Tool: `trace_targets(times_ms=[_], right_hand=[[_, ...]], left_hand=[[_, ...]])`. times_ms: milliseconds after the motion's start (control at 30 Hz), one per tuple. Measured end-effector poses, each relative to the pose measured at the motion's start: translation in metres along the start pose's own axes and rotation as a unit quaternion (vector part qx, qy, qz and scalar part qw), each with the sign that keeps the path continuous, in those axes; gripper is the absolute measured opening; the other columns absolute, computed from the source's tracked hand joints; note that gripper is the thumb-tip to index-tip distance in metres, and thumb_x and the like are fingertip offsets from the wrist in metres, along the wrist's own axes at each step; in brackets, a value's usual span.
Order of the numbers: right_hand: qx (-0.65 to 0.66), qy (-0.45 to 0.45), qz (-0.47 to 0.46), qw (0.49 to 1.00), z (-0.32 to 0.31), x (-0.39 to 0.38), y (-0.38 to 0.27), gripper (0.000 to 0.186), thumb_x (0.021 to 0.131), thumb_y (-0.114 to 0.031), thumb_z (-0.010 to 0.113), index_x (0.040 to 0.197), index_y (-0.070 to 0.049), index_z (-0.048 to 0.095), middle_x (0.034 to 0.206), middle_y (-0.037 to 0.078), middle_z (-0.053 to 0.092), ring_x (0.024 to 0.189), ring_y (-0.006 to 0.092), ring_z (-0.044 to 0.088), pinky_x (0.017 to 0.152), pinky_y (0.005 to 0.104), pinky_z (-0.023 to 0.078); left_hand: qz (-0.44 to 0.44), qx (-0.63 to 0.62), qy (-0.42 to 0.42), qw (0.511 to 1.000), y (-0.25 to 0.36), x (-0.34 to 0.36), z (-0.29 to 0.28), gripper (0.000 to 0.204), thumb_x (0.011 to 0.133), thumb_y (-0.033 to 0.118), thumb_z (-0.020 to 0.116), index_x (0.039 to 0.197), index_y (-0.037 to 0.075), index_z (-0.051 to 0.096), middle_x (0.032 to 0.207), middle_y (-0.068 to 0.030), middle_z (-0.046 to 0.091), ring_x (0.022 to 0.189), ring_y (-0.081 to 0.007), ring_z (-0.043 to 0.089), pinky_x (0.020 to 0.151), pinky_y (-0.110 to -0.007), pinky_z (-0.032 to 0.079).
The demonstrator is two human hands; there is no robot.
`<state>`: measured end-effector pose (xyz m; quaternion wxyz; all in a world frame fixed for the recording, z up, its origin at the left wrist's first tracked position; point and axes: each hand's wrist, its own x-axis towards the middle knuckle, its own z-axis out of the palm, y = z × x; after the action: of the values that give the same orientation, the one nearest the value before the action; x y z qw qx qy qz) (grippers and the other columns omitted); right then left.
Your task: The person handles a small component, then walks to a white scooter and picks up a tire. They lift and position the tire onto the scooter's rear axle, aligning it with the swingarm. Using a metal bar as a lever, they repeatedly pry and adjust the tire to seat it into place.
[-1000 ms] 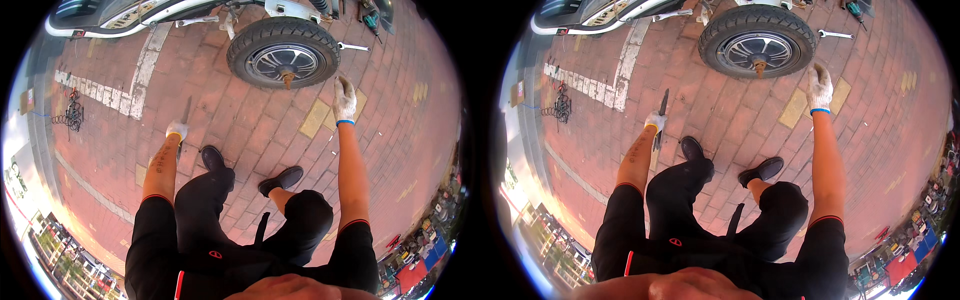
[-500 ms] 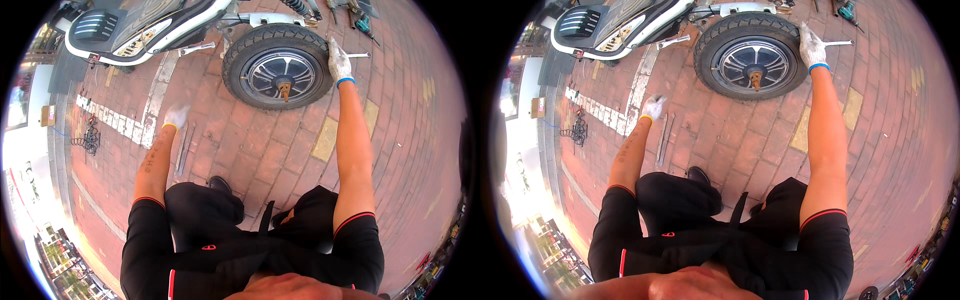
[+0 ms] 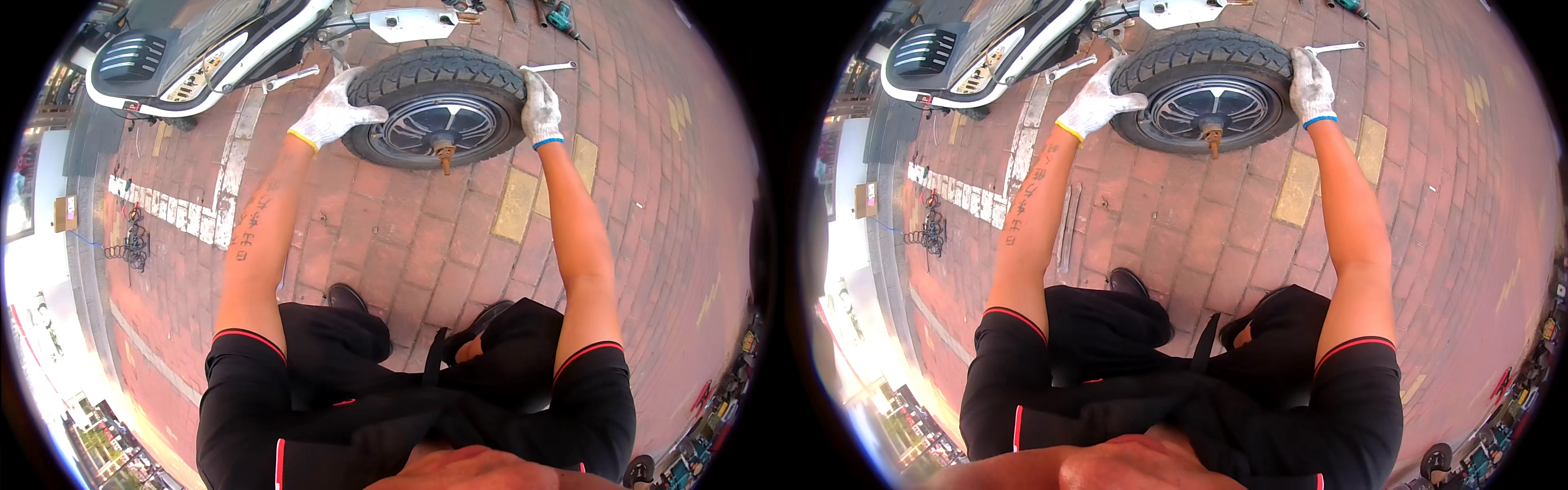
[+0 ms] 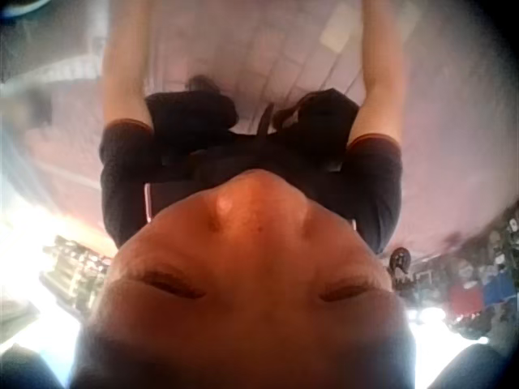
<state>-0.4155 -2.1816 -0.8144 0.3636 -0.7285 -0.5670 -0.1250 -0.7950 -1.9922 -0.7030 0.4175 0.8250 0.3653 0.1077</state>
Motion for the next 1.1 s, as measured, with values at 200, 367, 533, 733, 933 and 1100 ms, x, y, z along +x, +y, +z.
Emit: trace_targets(times_ms=[200,367,533,733,933,1100], right_hand=[[0.191,-0.167,-0.041,0.966,-0.060,0.020,-0.063,0.044,0.098,-0.027,0.065,0.137,-0.007,0.063,0.133,0.020,0.067,0.127,0.0409,0.061,0.108,0.0457,0.050],[0.094,-0.187,-0.044,0.977,-0.087,0.050,-0.131,0.077,0.077,-0.051,0.085,0.138,-0.009,0.063,0.129,0.018,0.068,0.123,0.0375,0.064,0.106,0.0443,0.052],[0.043,-0.199,-0.018,0.979,-0.087,0.048,-0.126,0.082,0.068,-0.055,0.090,0.131,-0.009,0.067,0.122,0.017,0.072,0.116,0.0367,0.068,0.101,0.0446,0.055],[0.014,-0.174,-0.014,0.985,-0.092,0.042,-0.128,0.078,0.068,-0.057,0.089,0.126,-0.009,0.069,0.117,0.017,0.074,0.110,0.0355,0.071,0.097,0.0443,0.057],[-0.003,-0.190,-0.012,0.982,-0.094,0.042,-0.130,0.078,0.070,-0.062,0.087,0.125,-0.009,0.070,0.114,0.016,0.075,0.107,0.0363,0.072,0.094,0.0446,0.058],[-0.026,-0.225,0.013,0.974,-0.090,0.054,-0.137,0.078,0.073,-0.055,0.088,0.132,-0.008,0.067,0.119,0.017,0.074,0.112,0.0347,0.071,0.098,0.0431,0.056]], left_hand=[[0.052,0.030,-0.021,0.998,0.000,-0.022,0.018,0.106,0.064,0.050,0.095,0.148,0.000,0.052,0.140,-0.0220,0.062,0.139,-0.0343,0.053,0.117,-0.043,0.043],[0.101,0.020,0.079,0.991,0.009,-0.026,0.037,0.102,0.065,0.053,0.094,0.143,-0.001,0.057,0.133,-0.0232,0.067,0.124,-0.0353,0.065,0.107,-0.043,0.051],[0.137,0.118,0.122,0.976,0.020,-0.030,0.043,0.085,0.072,0.039,0.094,0.137,-0.003,0.060,0.123,-0.0203,0.072,0.115,-0.0294,0.070,0.101,-0.038,0.054],[0.184,0.137,0.143,0.963,0.024,-0.028,0.047,0.078,0.073,0.040,0.094,0.130,-0.003,0.064,0.114,-0.0188,0.075,0.106,-0.0296,0.074,0.093,-0.038,0.058],[0.162,0.123,0.135,0.970,0.033,-0.033,0.048,0.073,0.073,0.041,0.094,0.127,-0.001,0.066,0.113,-0.0165,0.076,0.106,-0.0276,0.074,0.092,-0.038,0.058],[0.138,0.153,0.170,0.964,0.029,-0.028,0.048,0.074,0.075,0.050,0.090,0.127,0.001,0.068,0.116,-0.0163,0.076,0.107,-0.0291,0.074,0.094,-0.039,0.057]])
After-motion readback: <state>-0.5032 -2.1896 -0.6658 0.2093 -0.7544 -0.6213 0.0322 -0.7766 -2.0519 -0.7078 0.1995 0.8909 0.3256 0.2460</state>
